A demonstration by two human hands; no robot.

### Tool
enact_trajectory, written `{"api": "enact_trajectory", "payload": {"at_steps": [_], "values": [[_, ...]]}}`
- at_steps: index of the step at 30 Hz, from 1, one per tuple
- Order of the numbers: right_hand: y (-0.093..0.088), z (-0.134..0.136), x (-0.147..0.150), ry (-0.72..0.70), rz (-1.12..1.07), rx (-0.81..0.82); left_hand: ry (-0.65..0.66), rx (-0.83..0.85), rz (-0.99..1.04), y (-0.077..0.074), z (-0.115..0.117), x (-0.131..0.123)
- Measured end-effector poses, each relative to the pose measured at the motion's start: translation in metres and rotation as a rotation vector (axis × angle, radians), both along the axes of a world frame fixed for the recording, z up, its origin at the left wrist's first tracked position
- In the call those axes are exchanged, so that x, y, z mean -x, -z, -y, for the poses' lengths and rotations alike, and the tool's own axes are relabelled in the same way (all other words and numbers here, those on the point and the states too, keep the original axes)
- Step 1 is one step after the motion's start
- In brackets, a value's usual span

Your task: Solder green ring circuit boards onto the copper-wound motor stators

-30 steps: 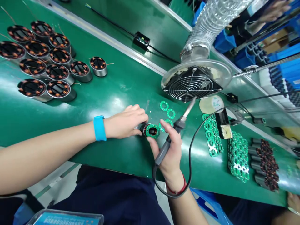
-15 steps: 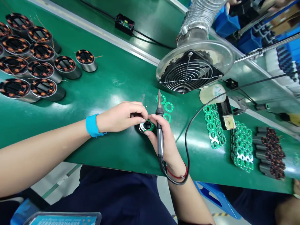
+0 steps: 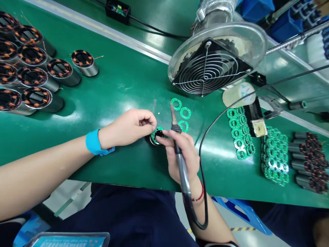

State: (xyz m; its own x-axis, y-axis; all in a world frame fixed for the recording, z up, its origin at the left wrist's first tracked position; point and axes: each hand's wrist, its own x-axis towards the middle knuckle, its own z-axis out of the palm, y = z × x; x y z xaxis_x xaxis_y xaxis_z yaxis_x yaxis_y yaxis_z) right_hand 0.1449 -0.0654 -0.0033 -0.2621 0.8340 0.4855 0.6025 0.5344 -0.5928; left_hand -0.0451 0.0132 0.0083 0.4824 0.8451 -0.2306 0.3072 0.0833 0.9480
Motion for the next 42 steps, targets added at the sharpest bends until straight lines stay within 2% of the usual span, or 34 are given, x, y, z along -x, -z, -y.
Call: {"api": "enact_trajectory", "payload": {"at_steps": [3,6,15,30,32,36,38,42], "values": [[0.004,0.005,-0.004,0.127,-0.218,-0.05,0.014,0.015,-0.036,0.0,-0.002,-0.001],[0.006,0.01,-0.009,0.197,-0.321,-0.068,-0.002,0.049,-0.081,-0.001,-0.003,-0.004],[0.002,0.012,-0.011,0.109,-0.296,-0.072,-0.067,0.092,-0.148,-0.005,-0.003,-0.01],[0.007,0.009,-0.01,0.144,-0.353,-0.119,-0.074,0.064,-0.13,-0.007,0.0,-0.009],[0.007,0.005,-0.006,0.143,-0.285,-0.033,-0.068,0.052,-0.135,-0.006,0.0,-0.01],[0.004,-0.003,0.0,-0.052,-0.004,0.202,-0.039,0.006,-0.138,-0.003,0.001,-0.008],[0.004,-0.005,0.0,-0.1,0.035,0.245,-0.008,-0.014,-0.13,-0.001,0.002,-0.004],[0.007,-0.006,-0.002,-0.008,0.036,0.201,0.172,-0.039,-0.136,-0.004,0.004,0.009]]}}
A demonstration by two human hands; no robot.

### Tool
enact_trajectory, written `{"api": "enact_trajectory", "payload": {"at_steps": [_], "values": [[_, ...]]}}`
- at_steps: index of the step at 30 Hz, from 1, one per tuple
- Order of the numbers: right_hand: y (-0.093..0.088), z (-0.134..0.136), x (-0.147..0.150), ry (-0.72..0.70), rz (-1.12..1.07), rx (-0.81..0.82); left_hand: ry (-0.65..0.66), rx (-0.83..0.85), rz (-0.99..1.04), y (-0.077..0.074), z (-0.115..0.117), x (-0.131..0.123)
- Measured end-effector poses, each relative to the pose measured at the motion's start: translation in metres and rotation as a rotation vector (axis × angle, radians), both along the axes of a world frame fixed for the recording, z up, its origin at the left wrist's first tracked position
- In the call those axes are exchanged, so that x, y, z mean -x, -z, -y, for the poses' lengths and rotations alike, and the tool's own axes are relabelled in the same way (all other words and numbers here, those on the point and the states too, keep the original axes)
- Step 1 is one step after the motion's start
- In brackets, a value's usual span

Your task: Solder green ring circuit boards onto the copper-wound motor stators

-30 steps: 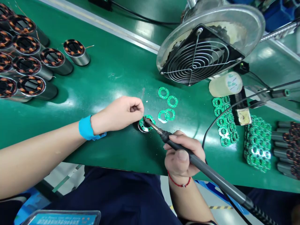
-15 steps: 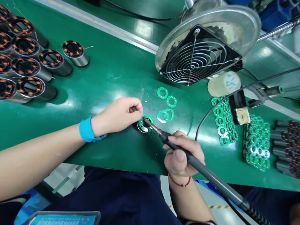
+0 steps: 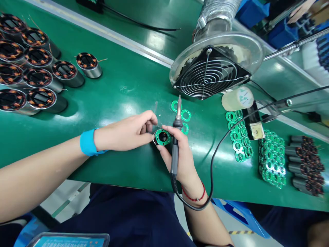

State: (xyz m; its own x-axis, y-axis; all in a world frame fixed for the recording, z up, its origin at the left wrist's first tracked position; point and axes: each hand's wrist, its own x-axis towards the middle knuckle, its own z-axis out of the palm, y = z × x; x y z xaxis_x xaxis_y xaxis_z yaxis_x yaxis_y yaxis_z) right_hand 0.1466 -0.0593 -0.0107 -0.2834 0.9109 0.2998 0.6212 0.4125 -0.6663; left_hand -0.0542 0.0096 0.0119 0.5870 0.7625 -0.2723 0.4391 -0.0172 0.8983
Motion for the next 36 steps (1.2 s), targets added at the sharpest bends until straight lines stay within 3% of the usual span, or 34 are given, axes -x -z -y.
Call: {"api": "enact_trajectory", "payload": {"at_steps": [3,6,12,17,21,27,36], "values": [[0.005,-0.001,-0.001,0.043,0.029,-0.076,0.119,-0.1,-0.047,-0.003,0.0,0.005],[0.009,-0.002,0.0,0.039,0.055,-0.131,0.067,-0.18,-0.011,-0.003,-0.002,0.003],[0.002,-0.002,0.003,-0.042,0.11,-0.208,-0.069,-0.005,0.129,0.002,0.0,-0.006],[-0.007,0.0,0.003,-0.047,0.144,-0.263,-0.111,0.044,0.11,0.0,0.001,-0.009],[-0.006,0.004,0.001,-0.001,-0.018,-0.228,-0.148,-0.015,0.084,-0.001,0.002,-0.01],[0.002,0.014,-0.008,0.206,-0.302,-0.275,-0.172,-0.006,0.038,0.002,0.004,-0.011],[0.003,0.017,-0.013,0.136,-0.289,-0.323,-0.18,-0.041,0.025,0.001,0.008,-0.012]]}}
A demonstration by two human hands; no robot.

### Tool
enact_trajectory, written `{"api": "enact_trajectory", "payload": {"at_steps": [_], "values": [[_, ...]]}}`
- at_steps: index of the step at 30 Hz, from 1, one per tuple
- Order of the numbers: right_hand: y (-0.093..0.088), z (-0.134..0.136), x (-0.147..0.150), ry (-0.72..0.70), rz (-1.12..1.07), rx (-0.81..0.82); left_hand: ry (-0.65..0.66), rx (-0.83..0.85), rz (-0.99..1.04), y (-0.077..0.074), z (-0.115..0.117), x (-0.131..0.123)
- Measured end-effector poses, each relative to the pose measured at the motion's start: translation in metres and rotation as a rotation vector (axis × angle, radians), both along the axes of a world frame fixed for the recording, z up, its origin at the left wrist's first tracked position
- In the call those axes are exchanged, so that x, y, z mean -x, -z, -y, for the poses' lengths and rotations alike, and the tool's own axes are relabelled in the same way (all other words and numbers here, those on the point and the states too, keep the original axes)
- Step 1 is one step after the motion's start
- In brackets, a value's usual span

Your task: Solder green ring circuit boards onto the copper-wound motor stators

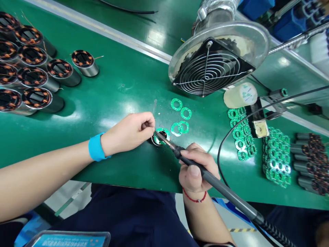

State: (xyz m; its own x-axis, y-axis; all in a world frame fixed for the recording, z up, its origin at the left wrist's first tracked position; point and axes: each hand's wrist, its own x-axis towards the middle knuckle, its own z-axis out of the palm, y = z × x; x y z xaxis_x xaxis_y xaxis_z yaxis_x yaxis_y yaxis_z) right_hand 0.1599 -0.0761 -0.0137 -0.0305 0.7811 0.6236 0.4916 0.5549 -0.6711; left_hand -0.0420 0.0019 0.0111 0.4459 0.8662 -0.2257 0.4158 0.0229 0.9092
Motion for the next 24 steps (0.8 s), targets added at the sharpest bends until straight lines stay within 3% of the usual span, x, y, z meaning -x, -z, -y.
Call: {"api": "enact_trajectory", "payload": {"at_steps": [6,12,16,19,24], "values": [[0.0,-0.006,0.006,-0.003,0.033,0.057,0.014,-0.058,-0.045,0.0,0.001,-0.001],[-0.01,-0.02,0.01,-0.266,0.375,0.282,0.017,-0.119,-0.089,0.001,0.002,0.0],[-0.007,-0.021,0.006,-0.18,0.33,0.291,0.158,-0.129,-0.122,0.002,0.004,0.004],[-0.002,-0.02,0.003,-0.134,0.288,0.293,0.307,-0.29,-0.261,0.004,0.009,0.001],[0.002,-0.019,0.002,-0.143,0.255,0.291,0.369,-0.511,-0.446,0.008,0.009,-0.002]]}}
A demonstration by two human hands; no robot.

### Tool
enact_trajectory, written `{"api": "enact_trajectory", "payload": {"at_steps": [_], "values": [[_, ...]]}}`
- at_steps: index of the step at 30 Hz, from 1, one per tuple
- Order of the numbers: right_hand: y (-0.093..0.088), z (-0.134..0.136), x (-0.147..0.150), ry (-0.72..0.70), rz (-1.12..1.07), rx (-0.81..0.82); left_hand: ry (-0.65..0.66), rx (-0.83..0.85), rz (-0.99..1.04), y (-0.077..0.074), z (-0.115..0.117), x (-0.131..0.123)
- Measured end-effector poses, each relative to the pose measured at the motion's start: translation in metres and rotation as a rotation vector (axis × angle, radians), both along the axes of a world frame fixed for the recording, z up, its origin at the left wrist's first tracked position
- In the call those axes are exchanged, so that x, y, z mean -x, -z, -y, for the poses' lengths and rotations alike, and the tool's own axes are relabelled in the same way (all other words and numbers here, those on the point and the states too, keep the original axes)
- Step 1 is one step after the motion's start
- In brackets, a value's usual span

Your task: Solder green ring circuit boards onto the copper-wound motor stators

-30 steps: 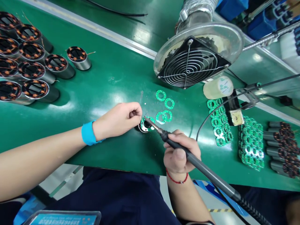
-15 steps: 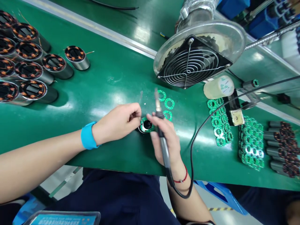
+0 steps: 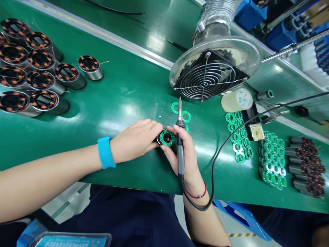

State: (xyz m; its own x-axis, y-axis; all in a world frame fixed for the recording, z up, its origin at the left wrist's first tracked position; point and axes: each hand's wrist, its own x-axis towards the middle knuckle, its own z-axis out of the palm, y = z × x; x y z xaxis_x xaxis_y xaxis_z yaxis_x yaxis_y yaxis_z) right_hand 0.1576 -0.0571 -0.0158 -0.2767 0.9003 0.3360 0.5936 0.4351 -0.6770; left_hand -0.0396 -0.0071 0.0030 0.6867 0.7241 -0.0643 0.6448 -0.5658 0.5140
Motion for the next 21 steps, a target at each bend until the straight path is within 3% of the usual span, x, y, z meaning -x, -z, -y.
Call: {"api": "enact_trajectory", "payload": {"at_steps": [6,10,16,21], "values": [[0.002,-0.001,0.001,0.001,0.048,-0.018,0.003,-0.027,0.207,-0.002,-0.009,0.012],[-0.002,0.0,0.005,-0.078,0.108,-0.086,-0.091,0.215,0.421,-0.005,-0.007,0.007],[-0.011,0.002,0.008,-0.083,0.146,-0.27,-0.29,0.639,0.487,-0.009,-0.009,0.004],[-0.011,0.004,0.007,-0.066,0.041,-0.217,-0.326,0.725,0.475,-0.011,-0.01,0.007]]}}
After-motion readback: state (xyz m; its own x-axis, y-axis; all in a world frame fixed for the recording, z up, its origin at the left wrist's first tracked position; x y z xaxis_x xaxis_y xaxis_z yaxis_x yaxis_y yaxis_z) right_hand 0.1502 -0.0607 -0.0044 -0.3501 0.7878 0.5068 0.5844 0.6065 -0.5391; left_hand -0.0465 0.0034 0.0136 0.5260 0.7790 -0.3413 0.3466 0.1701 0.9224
